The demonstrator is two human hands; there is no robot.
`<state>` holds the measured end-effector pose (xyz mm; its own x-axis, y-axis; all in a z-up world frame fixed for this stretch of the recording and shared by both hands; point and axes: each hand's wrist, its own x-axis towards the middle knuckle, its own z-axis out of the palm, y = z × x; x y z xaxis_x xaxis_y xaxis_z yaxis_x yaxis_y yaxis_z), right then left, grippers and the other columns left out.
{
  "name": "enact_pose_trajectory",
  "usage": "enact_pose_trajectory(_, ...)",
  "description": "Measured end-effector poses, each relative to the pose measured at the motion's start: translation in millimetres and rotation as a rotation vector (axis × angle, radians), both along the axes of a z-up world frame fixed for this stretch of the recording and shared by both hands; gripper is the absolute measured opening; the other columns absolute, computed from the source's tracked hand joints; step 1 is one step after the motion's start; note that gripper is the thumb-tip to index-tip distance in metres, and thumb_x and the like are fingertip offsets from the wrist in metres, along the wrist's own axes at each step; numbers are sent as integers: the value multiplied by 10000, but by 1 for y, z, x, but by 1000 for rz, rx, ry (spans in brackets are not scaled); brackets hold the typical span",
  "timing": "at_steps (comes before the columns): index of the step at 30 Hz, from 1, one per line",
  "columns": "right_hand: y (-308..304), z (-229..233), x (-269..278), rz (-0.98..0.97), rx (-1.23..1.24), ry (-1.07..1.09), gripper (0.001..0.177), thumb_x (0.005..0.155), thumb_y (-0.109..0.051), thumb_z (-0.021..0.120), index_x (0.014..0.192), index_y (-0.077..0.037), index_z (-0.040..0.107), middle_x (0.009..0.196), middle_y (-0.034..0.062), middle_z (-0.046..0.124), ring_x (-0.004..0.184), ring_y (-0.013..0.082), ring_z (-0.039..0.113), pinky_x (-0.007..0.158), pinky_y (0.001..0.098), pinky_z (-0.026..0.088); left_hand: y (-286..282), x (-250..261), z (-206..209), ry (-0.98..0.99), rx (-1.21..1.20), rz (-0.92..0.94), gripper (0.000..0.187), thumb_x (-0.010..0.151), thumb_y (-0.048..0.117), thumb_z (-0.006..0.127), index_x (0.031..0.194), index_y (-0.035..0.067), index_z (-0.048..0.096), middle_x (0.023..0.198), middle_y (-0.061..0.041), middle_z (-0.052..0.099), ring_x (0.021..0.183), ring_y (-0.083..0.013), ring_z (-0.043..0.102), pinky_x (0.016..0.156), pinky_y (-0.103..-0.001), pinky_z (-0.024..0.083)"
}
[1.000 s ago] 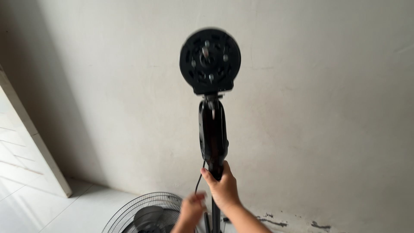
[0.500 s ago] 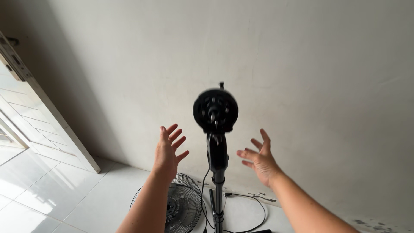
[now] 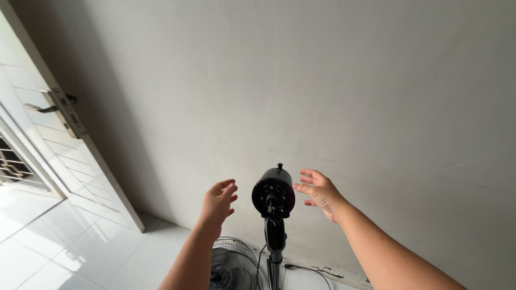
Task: The person disassembles a standing fan by removing the front grille, fan blades, rear grille, and motor housing. The components are placed on the floor next to the fan stand.
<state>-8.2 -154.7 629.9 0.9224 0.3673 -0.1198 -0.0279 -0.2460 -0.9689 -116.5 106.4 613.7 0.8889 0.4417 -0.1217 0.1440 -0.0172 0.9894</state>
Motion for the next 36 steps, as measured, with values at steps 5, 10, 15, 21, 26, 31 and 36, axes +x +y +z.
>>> enact_pose_trajectory(5,5,19,-12,94,-243,-94,633,851,-329,727,1441,-193,544,1534,69,525,1314,217,576,908,391,568,-5,1,5,42,192,-43,422,953,276,625,1352,142,656,1313,-101,715,1181,-276,659,943,-378,545)
enact_pose_trajectory(10,22,11,-21,75,-372,-70,580,944,-271,606,1502,-289,448,1563,44,450,1246,270,635,906,405,575,-22,20,-14,103,411,-57,479,935,283,637,1412,275,588,1415,-106,601,1289,-275,595,1043,-408,521)
enact_pose_trajectory(15,33,-15,-6,154,-472,-297,533,998,-203,570,1512,-290,458,1541,65,480,1384,236,498,1111,382,446,-37,53,-32,-36,581,-125,520,987,271,532,1504,309,487,1538,-134,439,1424,-298,433,1128,-413,417)
enact_pose_trajectory(21,30,-47,-2,173,-758,-484,544,994,-169,571,1506,-310,450,1591,31,391,1417,237,469,1167,347,417,-57,60,-26,112,891,-298,491,1018,255,487,1509,274,473,1623,-57,356,1410,-290,471,1136,-408,426)
enact_pose_trajectory(26,20,-53,-8,199,-854,-409,638,1011,-131,525,1569,-362,319,1615,5,347,1470,232,379,1193,357,368,-59,44,-3,226,936,-369,724,912,128,560,1573,294,316,1636,11,288,1360,-294,500,1110,-398,444)
enact_pose_trajectory(31,26,-46,-18,149,-805,-302,702,974,-169,615,1573,-343,292,1649,25,255,1485,248,326,1186,362,364,-45,47,6,143,915,-430,772,849,32,572,1560,261,382,1619,26,353,1369,-288,509,1102,-389,463)
enact_pose_trajectory(36,22,-33,-39,-21,-630,-203,623,936,-219,680,1509,-267,438,1601,14,395,1427,229,459,1149,374,433,-21,34,-3,-52,691,-340,442,895,28,613,1310,168,672,1393,-83,584,1131,-260,654,956,-353,553)
